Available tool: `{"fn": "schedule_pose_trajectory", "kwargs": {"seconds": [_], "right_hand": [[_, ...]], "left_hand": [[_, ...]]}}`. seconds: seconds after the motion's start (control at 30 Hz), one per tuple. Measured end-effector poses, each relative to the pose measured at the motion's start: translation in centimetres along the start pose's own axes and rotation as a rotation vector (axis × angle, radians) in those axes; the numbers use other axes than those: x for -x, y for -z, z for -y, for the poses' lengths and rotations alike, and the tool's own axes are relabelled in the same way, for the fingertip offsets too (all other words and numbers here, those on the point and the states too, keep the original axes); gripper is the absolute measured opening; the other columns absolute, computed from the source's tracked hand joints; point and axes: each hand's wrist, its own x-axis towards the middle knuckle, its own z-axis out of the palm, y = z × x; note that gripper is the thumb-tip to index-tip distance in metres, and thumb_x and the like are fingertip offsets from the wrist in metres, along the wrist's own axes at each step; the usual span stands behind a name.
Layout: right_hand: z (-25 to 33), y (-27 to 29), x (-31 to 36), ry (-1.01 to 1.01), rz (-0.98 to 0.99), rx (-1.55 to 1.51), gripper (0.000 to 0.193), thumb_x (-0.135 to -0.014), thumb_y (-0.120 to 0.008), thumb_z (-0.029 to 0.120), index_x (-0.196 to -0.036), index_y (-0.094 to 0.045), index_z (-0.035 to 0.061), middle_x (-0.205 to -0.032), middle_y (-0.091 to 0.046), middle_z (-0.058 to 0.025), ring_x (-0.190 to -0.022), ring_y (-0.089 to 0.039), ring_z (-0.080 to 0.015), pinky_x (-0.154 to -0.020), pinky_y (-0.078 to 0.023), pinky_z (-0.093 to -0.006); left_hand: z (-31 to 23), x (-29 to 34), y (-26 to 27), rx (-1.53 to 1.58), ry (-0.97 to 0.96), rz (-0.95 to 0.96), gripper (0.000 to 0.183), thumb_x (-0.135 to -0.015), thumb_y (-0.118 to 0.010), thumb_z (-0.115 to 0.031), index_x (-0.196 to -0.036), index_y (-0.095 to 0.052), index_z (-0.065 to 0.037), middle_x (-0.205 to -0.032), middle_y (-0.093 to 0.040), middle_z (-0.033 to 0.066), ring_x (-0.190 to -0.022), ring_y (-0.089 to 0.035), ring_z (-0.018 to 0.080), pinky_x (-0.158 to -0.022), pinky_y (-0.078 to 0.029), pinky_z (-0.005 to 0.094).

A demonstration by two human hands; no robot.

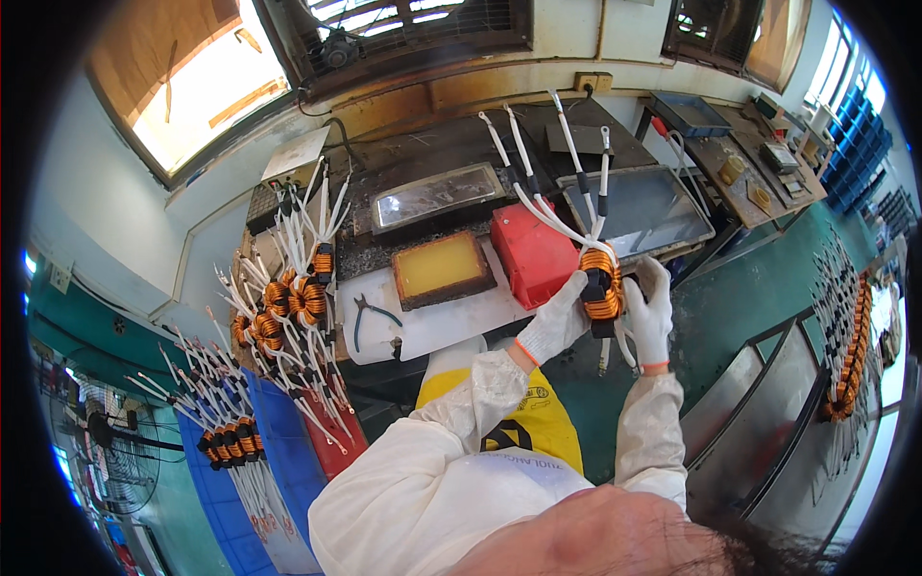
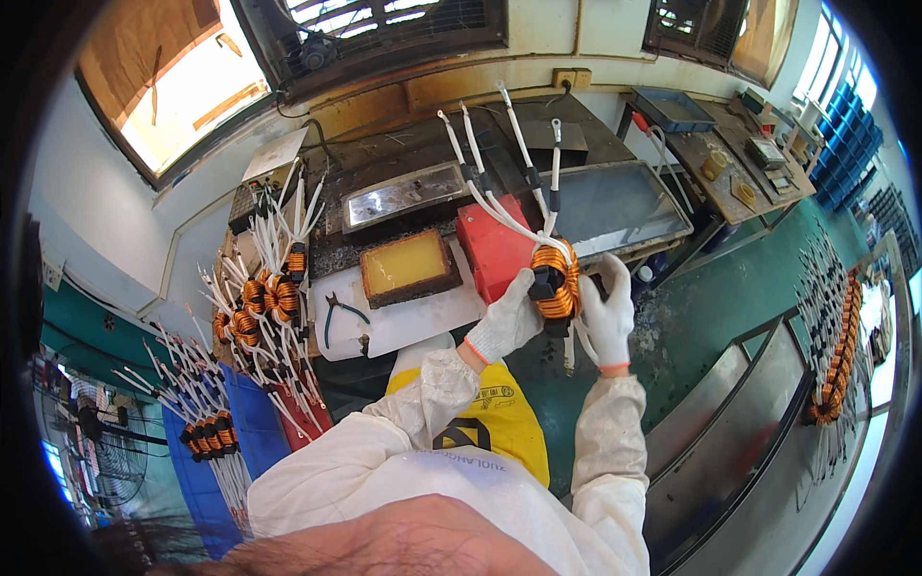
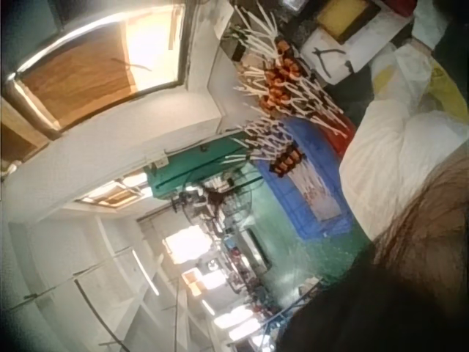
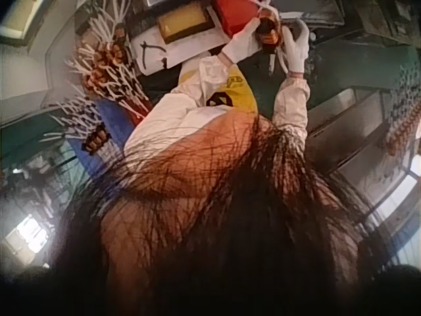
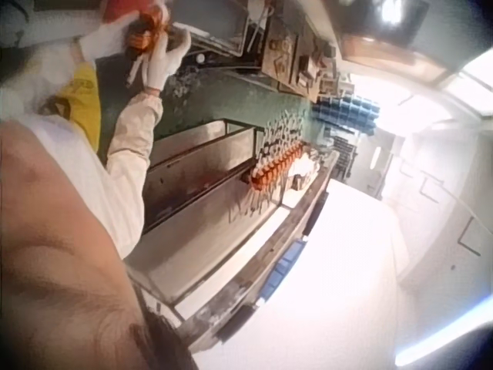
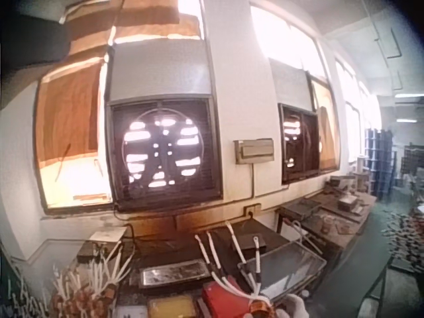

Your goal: Tinning the copper leads of electrical transformer coils by dipping them into a heated solder bath.

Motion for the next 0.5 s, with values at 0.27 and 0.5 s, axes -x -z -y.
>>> {"fn": "schedule_pose_trajectory", "kwargs": {"seconds": [0.27,0.5], "right_hand": [[-4.4,4.5,1.6,-0.622,0.463,-0.841,0.049,-0.094,-0.065,0.010,-0.138,-0.050,-0.0036,-0.123,-0.064,-0.0103,-0.106,-0.067,-0.0212,-0.098,-0.054,-0.0368],[1.0,4.4,3.5,-0.427,-0.023,-0.656,0.040,-0.089,-0.066,0.000,-0.128,-0.055,-0.0046,-0.111,-0.067,-0.0105,-0.095,-0.068,-0.0190,-0.085,-0.057,-0.0313]], "left_hand": [[4.2,1.4,-0.4,0.078,0.187,0.029,0.059,-0.100,-0.054,-0.041,-0.145,-0.043,-0.005,-0.142,-0.053,0.0122,-0.132,-0.052,0.0265,-0.116,-0.038,0.0465],[4.6,-0.2,-1.2,0.086,0.274,-0.162,0.069,-0.102,-0.033,-0.063,-0.148,-0.041,-0.013,-0.147,-0.050,0.0092,-0.138,-0.045,0.0264,-0.118,-0.030,0.0488]]}}
